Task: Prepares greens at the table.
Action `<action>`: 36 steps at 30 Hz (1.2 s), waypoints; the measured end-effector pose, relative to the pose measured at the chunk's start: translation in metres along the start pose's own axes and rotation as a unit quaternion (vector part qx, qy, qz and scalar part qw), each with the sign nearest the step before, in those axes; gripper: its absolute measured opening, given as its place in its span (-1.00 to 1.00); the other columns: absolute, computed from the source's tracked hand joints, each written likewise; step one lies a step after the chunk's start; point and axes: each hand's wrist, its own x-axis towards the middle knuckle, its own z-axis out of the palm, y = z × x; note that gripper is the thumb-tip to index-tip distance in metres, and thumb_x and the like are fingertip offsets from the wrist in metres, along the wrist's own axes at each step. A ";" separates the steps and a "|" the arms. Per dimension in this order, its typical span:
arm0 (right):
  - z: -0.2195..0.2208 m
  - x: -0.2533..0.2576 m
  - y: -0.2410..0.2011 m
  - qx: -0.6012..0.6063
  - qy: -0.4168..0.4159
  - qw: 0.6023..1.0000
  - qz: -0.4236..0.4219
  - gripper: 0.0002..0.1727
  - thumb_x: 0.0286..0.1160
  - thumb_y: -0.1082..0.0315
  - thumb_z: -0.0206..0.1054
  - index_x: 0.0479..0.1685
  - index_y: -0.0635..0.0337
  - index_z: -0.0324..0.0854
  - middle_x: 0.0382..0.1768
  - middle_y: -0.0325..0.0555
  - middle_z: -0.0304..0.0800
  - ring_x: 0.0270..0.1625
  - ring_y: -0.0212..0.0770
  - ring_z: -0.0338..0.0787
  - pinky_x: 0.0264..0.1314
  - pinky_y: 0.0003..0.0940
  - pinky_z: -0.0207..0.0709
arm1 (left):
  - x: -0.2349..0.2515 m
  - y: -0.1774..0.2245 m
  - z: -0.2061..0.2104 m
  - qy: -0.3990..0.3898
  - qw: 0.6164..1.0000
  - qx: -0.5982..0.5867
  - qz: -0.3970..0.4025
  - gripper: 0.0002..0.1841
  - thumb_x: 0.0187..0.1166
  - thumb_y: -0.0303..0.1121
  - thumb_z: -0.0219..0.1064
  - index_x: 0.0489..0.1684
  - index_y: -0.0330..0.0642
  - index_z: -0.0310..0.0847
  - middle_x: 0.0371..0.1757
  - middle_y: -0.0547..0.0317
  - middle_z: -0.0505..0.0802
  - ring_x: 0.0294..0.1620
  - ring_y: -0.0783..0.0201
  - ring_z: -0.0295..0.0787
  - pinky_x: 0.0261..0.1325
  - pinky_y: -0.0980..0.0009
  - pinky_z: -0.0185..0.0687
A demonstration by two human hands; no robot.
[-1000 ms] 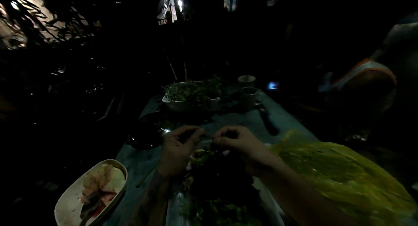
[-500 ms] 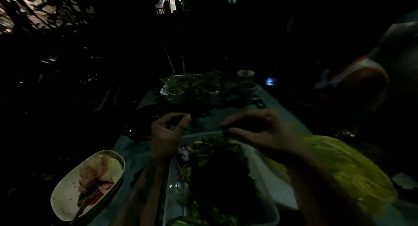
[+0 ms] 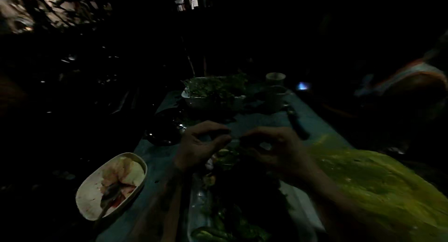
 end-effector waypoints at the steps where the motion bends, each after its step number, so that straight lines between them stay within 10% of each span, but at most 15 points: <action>1: -0.005 0.000 0.000 -0.021 0.020 1.000 -0.010 -0.82 0.41 0.37 0.48 -0.05 0.00 0.82 -0.21 -0.41 0.88 -0.19 -0.54 0.84 -0.10 -0.56 0.79 | 0.002 0.000 -0.011 0.034 0.998 0.041 -0.030 -0.77 0.58 -0.33 0.43 0.10 -0.18 0.83 -0.05 0.29 0.90 -0.11 0.48 0.80 0.00 0.52 0.76; 5: -0.072 -0.017 -0.009 -0.136 0.089 0.987 -0.005 -0.74 0.49 0.40 0.41 0.12 0.19 0.78 -0.07 -0.16 0.89 -0.11 -0.33 0.86 0.00 -0.36 0.79 | 0.003 -0.029 -0.070 0.237 0.900 0.282 -0.234 -0.76 0.73 -0.24 0.29 0.19 -0.07 0.77 -0.02 0.14 0.89 -0.09 0.29 0.82 0.06 0.19 0.75; 11: -0.153 -0.075 0.014 -0.250 -0.020 0.953 0.172 -0.72 0.65 0.42 0.28 0.16 0.43 0.72 -0.04 0.27 0.83 -0.11 0.05 0.85 0.05 0.05 0.73 | -0.009 -0.061 -0.074 -0.006 0.798 0.366 -0.478 -0.50 0.47 0.08 0.52 0.21 -0.08 0.76 0.14 -0.08 0.86 0.22 -0.10 0.79 0.33 -0.22 0.61; 14: -0.148 -0.077 -0.003 -0.319 -0.106 0.873 0.352 -0.64 0.70 0.27 0.27 0.24 0.35 0.72 0.20 0.36 0.76 0.30 0.30 0.74 0.43 0.29 0.48 | -0.009 -0.063 -0.067 -0.066 0.780 0.383 -0.490 -0.41 0.33 0.10 0.59 0.26 -0.04 0.74 0.16 -0.09 0.85 0.24 -0.13 0.78 0.32 -0.23 0.62; 20: -0.138 -0.082 0.002 -0.335 -0.076 0.908 0.241 -0.64 0.74 0.26 0.22 0.26 0.30 0.73 0.30 0.39 0.70 0.38 0.33 0.69 0.50 0.28 0.45 | -0.005 -0.066 -0.043 -0.084 0.763 0.417 -0.486 -0.49 0.47 0.11 0.46 0.10 -0.15 0.78 0.14 -0.14 0.84 0.22 -0.13 0.78 0.29 -0.21 0.63; 25: -0.107 -0.052 -0.007 -0.237 -0.032 0.966 0.101 -0.68 0.58 0.30 0.38 0.19 0.28 0.77 0.12 0.18 0.81 0.09 0.07 0.83 0.20 0.06 0.70 | -0.001 -0.061 -0.042 -0.032 0.836 0.339 -0.429 -0.69 0.66 -0.08 0.32 0.11 -0.03 0.83 0.09 0.03 0.89 0.16 0.04 0.83 0.29 -0.09 0.66; 29: -0.058 -0.010 -0.019 -0.132 -0.002 0.990 0.047 -0.78 0.42 0.18 0.45 -0.01 -0.07 0.84 -0.16 -0.41 0.89 -0.12 -0.47 0.85 -0.03 -0.44 0.81 | 0.009 -0.019 -0.031 0.013 0.928 0.214 -0.305 -0.78 0.64 -0.14 0.41 0.07 0.04 0.86 -0.03 0.20 0.90 -0.03 0.27 0.84 0.13 0.13 0.77; 32: -0.031 0.022 -0.020 -0.067 0.031 0.996 0.058 -0.75 0.42 0.15 0.52 0.05 -0.11 0.82 -0.13 -0.43 0.88 -0.13 -0.46 0.85 -0.08 -0.43 0.80 | 0.014 0.013 -0.022 0.019 0.943 0.168 -0.288 -0.80 0.62 -0.15 0.45 0.06 0.08 0.87 -0.12 0.33 0.91 -0.14 0.41 0.83 0.00 0.33 0.77; 36: -0.016 0.045 -0.013 -0.121 0.166 0.969 -0.140 -0.65 0.32 0.24 0.56 0.12 0.02 0.80 0.11 -0.24 0.80 0.11 -0.38 0.79 0.11 -0.39 0.77 | 0.008 0.023 -0.016 0.044 0.965 0.086 -0.245 -0.83 0.56 -0.23 0.49 -0.03 -0.01 0.89 -0.24 0.34 0.91 -0.26 0.48 0.82 -0.12 0.50 0.77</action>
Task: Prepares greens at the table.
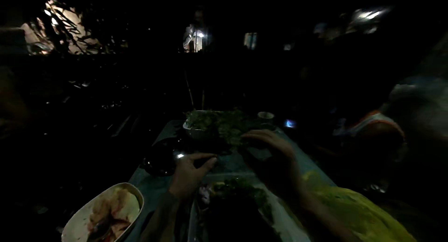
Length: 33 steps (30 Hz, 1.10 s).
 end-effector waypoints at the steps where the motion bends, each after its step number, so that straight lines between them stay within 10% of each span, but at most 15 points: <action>1: 0.000 0.002 -0.001 0.013 0.028 0.999 -0.025 -0.62 0.32 0.24 0.56 0.15 0.04 0.80 0.12 -0.22 0.77 0.09 -0.36 0.78 0.08 -0.39 0.77 | -0.001 -0.002 0.001 0.005 1.000 -0.014 0.019 -0.83 0.56 -0.24 0.48 -0.05 -0.03 0.90 -0.27 0.34 0.91 -0.28 0.48 0.83 -0.14 0.52 0.78; 7: -0.001 0.001 -0.008 0.087 -0.007 0.983 0.162 -0.61 0.27 0.08 0.61 0.09 -0.10 0.75 -0.09 -0.40 0.83 -0.09 -0.40 0.83 -0.08 -0.39 0.81 | -0.007 -0.003 0.005 0.046 0.994 -0.007 0.097 -0.87 0.52 -0.29 0.50 -0.10 0.00 0.93 -0.33 0.40 0.91 -0.39 0.54 0.79 -0.29 0.60 0.74; 15: 0.024 0.003 -0.004 0.326 -0.040 0.892 0.310 -0.74 0.46 0.38 0.51 0.10 0.14 0.79 -0.19 -0.01 0.89 -0.24 -0.09 0.89 -0.12 -0.19 0.86 | -0.008 -0.006 0.007 0.016 0.994 0.025 0.105 -0.84 0.52 -0.21 0.49 -0.09 0.05 0.93 -0.24 0.44 0.91 -0.28 0.54 0.83 -0.17 0.55 0.80; 26: 0.033 -0.012 -0.003 0.282 -0.168 0.910 0.255 -0.84 0.36 0.40 0.50 -0.12 0.03 0.84 -0.33 -0.23 0.86 -0.33 -0.31 0.83 -0.25 -0.41 0.79 | -0.005 0.001 0.007 0.045 0.997 -0.042 0.044 -0.74 0.64 -0.17 0.40 0.18 0.05 0.84 -0.11 0.35 0.91 -0.20 0.43 0.83 -0.11 0.44 0.78; 33: 0.032 -0.017 -0.007 0.313 -0.170 0.900 0.249 -0.86 0.35 0.41 0.49 -0.14 0.07 0.82 -0.28 -0.21 0.88 -0.28 -0.31 0.86 -0.21 -0.42 0.82 | -0.008 -0.002 0.009 0.047 0.990 -0.066 0.114 -0.88 0.52 -0.20 0.49 -0.18 0.02 0.87 -0.20 0.35 0.88 -0.25 0.42 0.80 -0.21 0.49 0.76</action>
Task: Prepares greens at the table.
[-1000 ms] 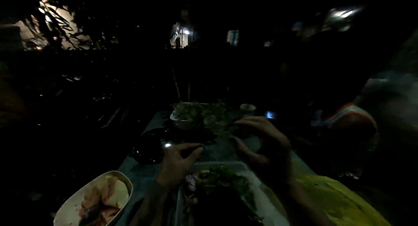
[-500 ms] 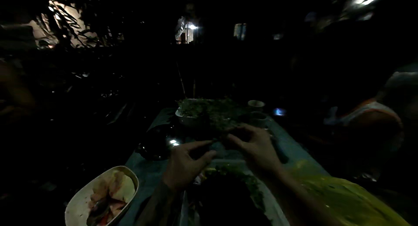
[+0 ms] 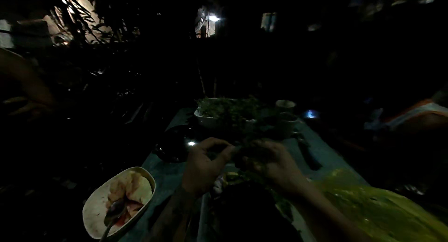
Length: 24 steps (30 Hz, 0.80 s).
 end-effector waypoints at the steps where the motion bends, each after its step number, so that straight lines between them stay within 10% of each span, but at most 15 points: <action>1: 0.000 -0.001 0.000 0.004 0.002 1.000 -0.007 -0.86 0.37 0.40 0.48 -0.13 0.07 0.80 -0.27 -0.23 0.88 -0.27 -0.31 0.87 -0.19 -0.43 0.83 | 0.000 0.001 0.000 -0.005 1.000 -0.013 0.000 -0.88 0.52 -0.22 0.49 -0.20 0.00 0.85 -0.26 0.33 0.87 -0.31 0.43 0.78 -0.26 0.51 0.74; 18: 0.004 -0.008 -0.002 0.061 0.089 0.994 0.009 -0.76 0.27 0.36 0.61 -0.06 0.05 0.87 -0.21 -0.15 0.91 -0.26 -0.29 0.86 -0.23 -0.44 0.79 | -0.005 0.007 0.015 0.024 0.999 -0.033 -0.013 -0.88 0.56 -0.28 0.47 -0.19 -0.06 0.92 -0.41 0.31 0.86 -0.51 0.49 0.67 -0.44 0.60 0.60; 24: 0.004 -0.007 -0.001 0.031 0.091 0.995 0.006 -0.84 0.36 0.44 0.55 -0.11 0.11 0.86 -0.24 -0.16 0.92 -0.29 -0.28 0.88 -0.23 -0.44 0.81 | -0.009 0.007 0.021 0.016 0.999 -0.031 -0.016 -0.88 0.56 -0.33 0.47 -0.14 -0.11 0.91 -0.29 0.24 0.92 -0.33 0.40 0.84 -0.22 0.48 0.81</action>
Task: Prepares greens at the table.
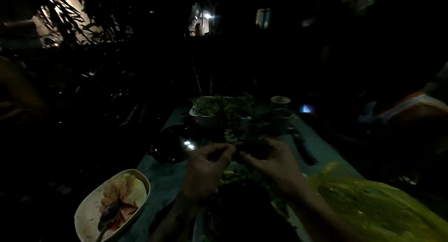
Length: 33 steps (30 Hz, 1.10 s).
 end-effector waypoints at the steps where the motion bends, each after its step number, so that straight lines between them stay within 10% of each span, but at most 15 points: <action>1: 0.000 0.001 0.001 -0.010 0.002 1.000 -0.006 -0.85 0.37 0.43 0.53 -0.12 0.10 0.86 -0.24 -0.16 0.91 -0.28 -0.28 0.88 -0.22 -0.42 0.82 | 0.000 -0.001 0.000 0.000 1.000 0.012 0.007 -0.87 0.58 -0.31 0.45 -0.14 -0.09 0.90 -0.29 0.26 0.92 -0.33 0.40 0.84 -0.22 0.48 0.81; 12: 0.002 0.001 0.002 -0.035 0.013 0.999 -0.014 -0.89 0.36 0.42 0.54 -0.19 0.07 0.86 -0.32 -0.18 0.89 -0.36 -0.28 0.84 -0.31 -0.42 0.79 | 0.006 0.008 -0.007 -0.042 0.995 0.030 -0.088 -0.87 0.61 -0.25 0.43 -0.15 -0.04 0.87 -0.39 0.30 0.84 -0.45 0.45 0.69 -0.39 0.54 0.62; 27: 0.001 0.003 0.003 0.106 -0.010 0.987 0.118 -0.89 0.29 0.48 0.56 -0.25 0.22 0.79 -0.37 -0.01 0.81 -0.37 -0.21 0.79 -0.27 -0.37 0.74 | 0.004 0.002 -0.004 0.002 1.000 -0.016 0.000 -0.86 0.69 -0.28 0.32 -0.06 -0.07 0.77 -0.37 0.32 0.77 -0.49 0.49 0.59 -0.45 0.62 0.52; 33: 0.002 0.002 0.003 0.094 -0.023 0.993 0.065 -0.88 0.35 0.38 0.56 -0.21 0.17 0.82 -0.34 -0.06 0.85 -0.35 -0.22 0.84 -0.22 -0.34 0.80 | 0.002 0.008 -0.002 -0.025 0.999 -0.005 -0.036 -0.85 0.60 -0.27 0.44 -0.09 -0.07 0.89 -0.28 0.27 0.90 -0.36 0.43 0.77 -0.28 0.54 0.72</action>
